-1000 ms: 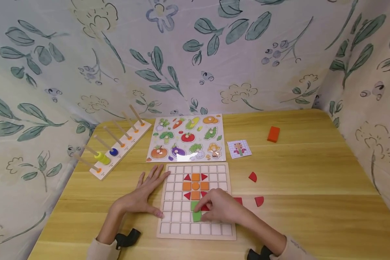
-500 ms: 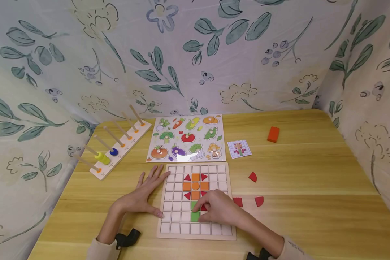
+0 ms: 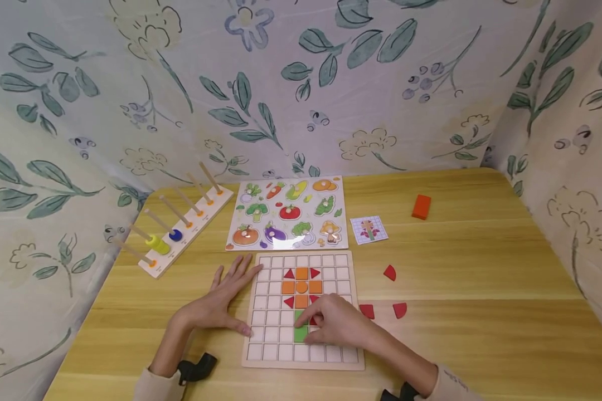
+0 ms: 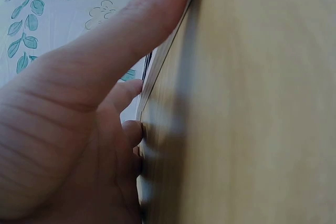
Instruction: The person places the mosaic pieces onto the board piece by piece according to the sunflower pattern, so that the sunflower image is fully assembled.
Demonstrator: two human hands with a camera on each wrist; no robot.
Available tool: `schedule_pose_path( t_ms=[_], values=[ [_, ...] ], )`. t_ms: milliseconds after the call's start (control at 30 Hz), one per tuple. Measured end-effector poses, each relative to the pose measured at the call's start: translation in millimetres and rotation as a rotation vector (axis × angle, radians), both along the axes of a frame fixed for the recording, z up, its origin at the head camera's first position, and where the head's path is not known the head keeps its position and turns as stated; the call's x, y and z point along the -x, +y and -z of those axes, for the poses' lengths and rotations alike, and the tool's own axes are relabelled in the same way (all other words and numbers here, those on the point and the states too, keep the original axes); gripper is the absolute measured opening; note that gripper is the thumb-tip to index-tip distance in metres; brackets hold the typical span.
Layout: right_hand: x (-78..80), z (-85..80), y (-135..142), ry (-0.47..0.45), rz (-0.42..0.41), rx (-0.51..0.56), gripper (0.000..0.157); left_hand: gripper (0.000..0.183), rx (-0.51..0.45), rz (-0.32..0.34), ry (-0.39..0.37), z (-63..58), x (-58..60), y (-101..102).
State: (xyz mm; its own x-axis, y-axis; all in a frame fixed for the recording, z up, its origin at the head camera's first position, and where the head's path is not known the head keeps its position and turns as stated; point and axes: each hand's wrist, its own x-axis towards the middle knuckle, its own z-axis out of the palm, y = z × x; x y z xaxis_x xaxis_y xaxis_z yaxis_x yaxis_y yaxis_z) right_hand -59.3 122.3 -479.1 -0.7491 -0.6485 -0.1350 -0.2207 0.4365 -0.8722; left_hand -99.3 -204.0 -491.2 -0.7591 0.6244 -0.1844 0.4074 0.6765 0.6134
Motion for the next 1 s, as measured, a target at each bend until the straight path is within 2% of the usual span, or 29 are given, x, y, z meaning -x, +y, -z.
schedule_pose_path(
  t_ms=[167,433,633,800,1000],
  values=[
    [5.6,-7.3,14.2,-0.051,0.020,0.036,0.019,0.134,-0.005,0.004,-0.003,0.6,0.1,0.3],
    [20.5,-20.1,61.3,-0.045,0.194,-0.065,0.022,0.134,-0.001,0.000,0.001,1.4,-0.2,-0.4],
    [26.5,-20.1,93.4,-0.054,0.244,-0.096,0.022,0.134,-0.002,-0.003,-0.003,1.2,-0.5,-1.6],
    [31.9,-17.2,108.1,-0.091,0.247,-0.149,0.022,0.134,0.000,-0.001,0.004,0.4,-0.2,-1.2],
    [33.0,-8.7,114.0,-0.150,0.166,-0.174,0.023,0.134,-0.002,0.002,0.006,-0.4,-0.1,-0.3]
  ],
)
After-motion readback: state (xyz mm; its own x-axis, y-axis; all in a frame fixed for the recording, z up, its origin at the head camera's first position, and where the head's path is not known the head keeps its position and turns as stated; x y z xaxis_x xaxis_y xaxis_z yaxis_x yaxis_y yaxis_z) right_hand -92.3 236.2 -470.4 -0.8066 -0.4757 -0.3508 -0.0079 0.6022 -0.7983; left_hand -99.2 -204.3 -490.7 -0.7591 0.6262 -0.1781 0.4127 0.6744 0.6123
